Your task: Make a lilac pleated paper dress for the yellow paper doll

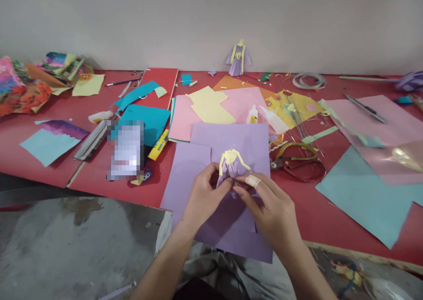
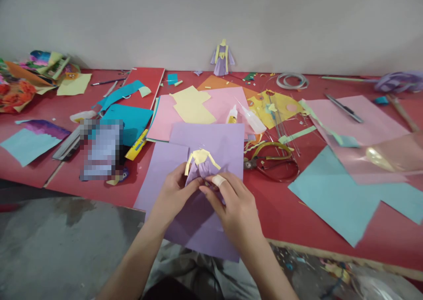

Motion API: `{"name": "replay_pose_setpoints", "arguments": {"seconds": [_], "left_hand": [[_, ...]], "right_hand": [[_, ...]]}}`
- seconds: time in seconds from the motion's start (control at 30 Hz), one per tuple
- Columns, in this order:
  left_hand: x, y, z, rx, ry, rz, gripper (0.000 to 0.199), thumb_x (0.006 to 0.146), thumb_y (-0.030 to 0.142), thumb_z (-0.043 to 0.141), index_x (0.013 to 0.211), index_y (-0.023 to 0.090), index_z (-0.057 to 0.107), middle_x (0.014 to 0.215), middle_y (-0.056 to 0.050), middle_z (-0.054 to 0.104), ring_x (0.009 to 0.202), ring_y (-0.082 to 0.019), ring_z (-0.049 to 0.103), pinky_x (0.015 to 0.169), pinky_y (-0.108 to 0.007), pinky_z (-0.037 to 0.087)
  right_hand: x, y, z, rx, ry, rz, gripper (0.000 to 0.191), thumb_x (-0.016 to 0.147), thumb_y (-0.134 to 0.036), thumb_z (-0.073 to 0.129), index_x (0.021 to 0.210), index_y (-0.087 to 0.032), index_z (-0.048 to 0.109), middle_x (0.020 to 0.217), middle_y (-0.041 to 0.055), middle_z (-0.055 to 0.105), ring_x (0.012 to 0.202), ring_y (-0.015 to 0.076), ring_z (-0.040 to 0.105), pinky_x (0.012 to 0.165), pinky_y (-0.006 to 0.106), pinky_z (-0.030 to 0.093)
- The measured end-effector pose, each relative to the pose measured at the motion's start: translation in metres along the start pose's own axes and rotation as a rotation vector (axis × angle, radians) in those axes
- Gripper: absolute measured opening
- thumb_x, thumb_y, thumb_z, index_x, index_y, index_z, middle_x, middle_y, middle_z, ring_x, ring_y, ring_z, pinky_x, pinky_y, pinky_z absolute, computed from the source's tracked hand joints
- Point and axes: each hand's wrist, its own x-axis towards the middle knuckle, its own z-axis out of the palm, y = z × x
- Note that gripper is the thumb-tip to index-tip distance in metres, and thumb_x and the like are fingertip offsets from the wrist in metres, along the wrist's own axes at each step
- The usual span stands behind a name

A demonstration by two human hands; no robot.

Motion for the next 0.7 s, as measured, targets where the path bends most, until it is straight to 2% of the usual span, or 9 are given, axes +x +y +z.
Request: {"name": "replay_pose_setpoints", "arguments": {"seconds": [0.13,0.23,0.5,0.7], "left_hand": [[0.000,0.000,0.000,0.001,0.005,-0.019,0.004,0.081,0.018,0.061,0.085,0.017,0.059,0.077,0.003,0.061,0.075,-0.013,0.058,0.070,-0.023,0.046],[-0.001,0.002,0.001,0.022,0.008,-0.028,0.004,0.080,0.018,0.062,0.083,0.017,0.059,0.075,0.003,0.060,0.072,-0.013,0.057,0.068,-0.023,0.045],[-0.001,0.005,0.001,0.090,0.039,-0.048,0.006,0.079,0.019,0.062,0.085,0.017,0.063,0.074,0.003,0.062,0.071,-0.013,0.057,0.066,-0.023,0.045],[-0.001,0.002,0.001,0.045,0.028,-0.046,0.011,0.079,0.020,0.063,0.089,0.017,0.065,0.079,0.001,0.065,0.074,-0.014,0.058,0.068,-0.024,0.048]], "right_hand": [[0.002,0.000,0.001,-0.036,0.009,-0.034,0.006,0.097,-0.016,0.059,0.102,-0.018,0.064,0.095,0.0075,0.072,0.091,0.0192,0.069,0.083,0.032,0.056],[0.004,-0.002,0.002,-0.053,0.015,-0.026,0.007,0.097,-0.014,0.057,0.098,-0.018,0.062,0.090,0.0069,0.071,0.087,0.0197,0.068,0.079,0.033,0.055],[0.002,-0.005,0.011,-0.077,0.043,0.046,0.009,0.099,-0.014,0.051,0.095,-0.022,0.056,0.085,0.0054,0.069,0.079,0.0195,0.067,0.070,0.031,0.053],[0.000,-0.006,0.011,-0.079,0.061,0.060,0.009,0.099,-0.015,0.050,0.096,-0.022,0.055,0.085,0.0051,0.070,0.079,0.0199,0.068,0.069,0.031,0.053]]}}
